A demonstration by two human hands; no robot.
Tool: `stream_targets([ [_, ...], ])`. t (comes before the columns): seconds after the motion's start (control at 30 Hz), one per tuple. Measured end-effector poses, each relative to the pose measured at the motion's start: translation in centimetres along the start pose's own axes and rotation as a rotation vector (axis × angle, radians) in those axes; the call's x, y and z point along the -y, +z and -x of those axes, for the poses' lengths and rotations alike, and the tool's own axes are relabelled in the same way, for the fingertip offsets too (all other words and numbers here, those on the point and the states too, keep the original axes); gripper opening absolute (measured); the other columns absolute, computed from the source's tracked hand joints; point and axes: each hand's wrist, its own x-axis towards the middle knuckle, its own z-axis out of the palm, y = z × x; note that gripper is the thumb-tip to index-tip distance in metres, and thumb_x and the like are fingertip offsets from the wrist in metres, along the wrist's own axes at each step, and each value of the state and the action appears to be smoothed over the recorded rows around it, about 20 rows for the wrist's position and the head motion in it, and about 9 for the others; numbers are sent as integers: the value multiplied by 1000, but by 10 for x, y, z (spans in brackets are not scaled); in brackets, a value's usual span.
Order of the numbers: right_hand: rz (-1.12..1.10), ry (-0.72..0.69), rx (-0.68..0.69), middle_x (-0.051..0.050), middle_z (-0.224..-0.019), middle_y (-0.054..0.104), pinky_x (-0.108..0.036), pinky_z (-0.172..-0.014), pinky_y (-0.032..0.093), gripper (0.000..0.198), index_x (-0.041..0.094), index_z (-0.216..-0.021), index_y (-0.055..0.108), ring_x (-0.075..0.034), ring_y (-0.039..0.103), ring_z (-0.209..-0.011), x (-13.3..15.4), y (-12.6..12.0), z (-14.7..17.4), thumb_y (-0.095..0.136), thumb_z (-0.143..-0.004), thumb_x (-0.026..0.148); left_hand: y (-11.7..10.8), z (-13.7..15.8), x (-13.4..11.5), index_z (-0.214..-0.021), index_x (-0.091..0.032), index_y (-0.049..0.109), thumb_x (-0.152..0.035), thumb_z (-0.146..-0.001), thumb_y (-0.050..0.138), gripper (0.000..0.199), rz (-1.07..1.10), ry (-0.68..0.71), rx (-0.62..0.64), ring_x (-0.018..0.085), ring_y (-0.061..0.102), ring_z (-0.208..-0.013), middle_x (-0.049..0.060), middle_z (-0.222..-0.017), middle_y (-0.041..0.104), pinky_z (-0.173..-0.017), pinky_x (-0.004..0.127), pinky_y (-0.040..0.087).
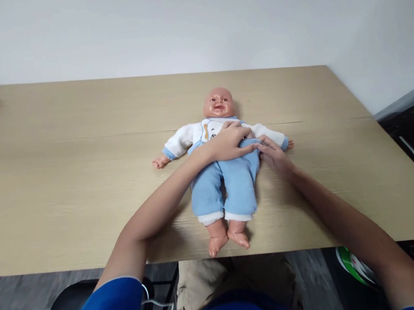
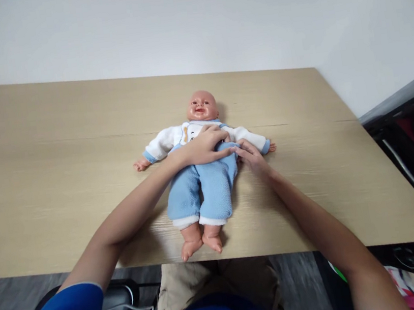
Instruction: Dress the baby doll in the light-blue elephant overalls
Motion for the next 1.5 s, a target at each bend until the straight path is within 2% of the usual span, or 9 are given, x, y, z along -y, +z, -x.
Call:
stream_targets([
  [0.27, 809, -374, -269, -12, -114, 79, -51, -98, 57, 18, 27, -119, 71, -33, 72, -102, 6, -16, 16, 66, -110, 41, 8, 0, 1, -133, -19, 66, -38, -112, 55, 30, 67, -84, -94, 31, 73, -117, 11, -115, 77, -119, 48, 48],
  [0.37, 1022, -495, -328, -20, -140, 77, -61, -117, 52, 40, 22, -138, 70, -43, 69, -132, 5, -42, 14, 73, -103, 43, 6, -3, 2, -138, -19, 65, -34, -110, 57, 33, 39, -106, -108, 33, 70, -124, 13, -126, 78, -115, 48, 50],
  [0.47, 1087, -486, -274, -23, -147, 76, -63, -118, 52, 63, 19, -150, 67, -45, 69, -135, -3, -72, 7, 77, -97, 52, 4, -14, 1, -134, -18, 68, -35, -108, 62, 31, -39, -96, -102, 37, 64, -134, 18, -142, 74, -118, 51, 49],
  [0.73, 971, -531, -326, -14, -110, 87, -53, -97, 61, 50, 24, -119, 81, -38, 80, -100, 17, -78, 7, 88, -91, 65, 10, -38, -11, -157, -13, 59, -41, -88, 91, 81, -205, -108, 75, 42, 59, -143, 23, -158, 67, -124, 54, 46],
  [0.9, 788, -597, -362, -14, -122, 87, -56, -105, 64, 67, 24, -138, 76, -37, 83, -109, 33, -55, 21, 89, -94, 73, 19, -30, -10, -145, -15, 68, -32, -100, 70, 48, -234, -124, -15, 40, 66, -131, 20, -144, 76, -116, 54, 49],
  [1.07, 552, -670, -396, -21, -148, 78, -62, -119, 59, 75, 22, -159, 67, -40, 78, -132, 11, -54, 21, 47, -115, 80, 22, -24, 8, -132, -16, 71, -26, -91, 70, 43, -24, -111, -223, 37, 72, -121, 17, -129, 81, -111, 51, 54],
  [1.27, 483, -302, -256, -18, -145, 80, -64, -121, 56, 50, 26, -145, 72, -38, 74, -136, -27, -30, 8, 67, -109, 61, 27, -19, 22, -129, -15, 72, -31, -91, 73, 40, 339, -89, -469, 35, 78, -117, 16, -128, 82, -104, 48, 61],
  [1.4, 399, -244, 5, -15, -142, 80, -63, -126, 51, 43, 28, -137, 75, -38, 70, -137, -31, -3, 8, 72, -105, 56, 28, -17, 28, -136, -15, 73, -31, -89, 79, 50, 478, -124, -575, 37, 78, -132, 18, -141, 83, -117, 52, 62],
  [1.5, 149, -109, 19, -10, -126, 81, -52, -113, 59, 41, 29, -125, 73, -33, 72, -121, -26, 15, 1, 69, -106, 65, 26, -16, 30, -140, -16, 74, -34, -92, 81, 51, 551, -207, -650, 38, 78, -139, 18, -147, 83, -126, 56, 60],
])
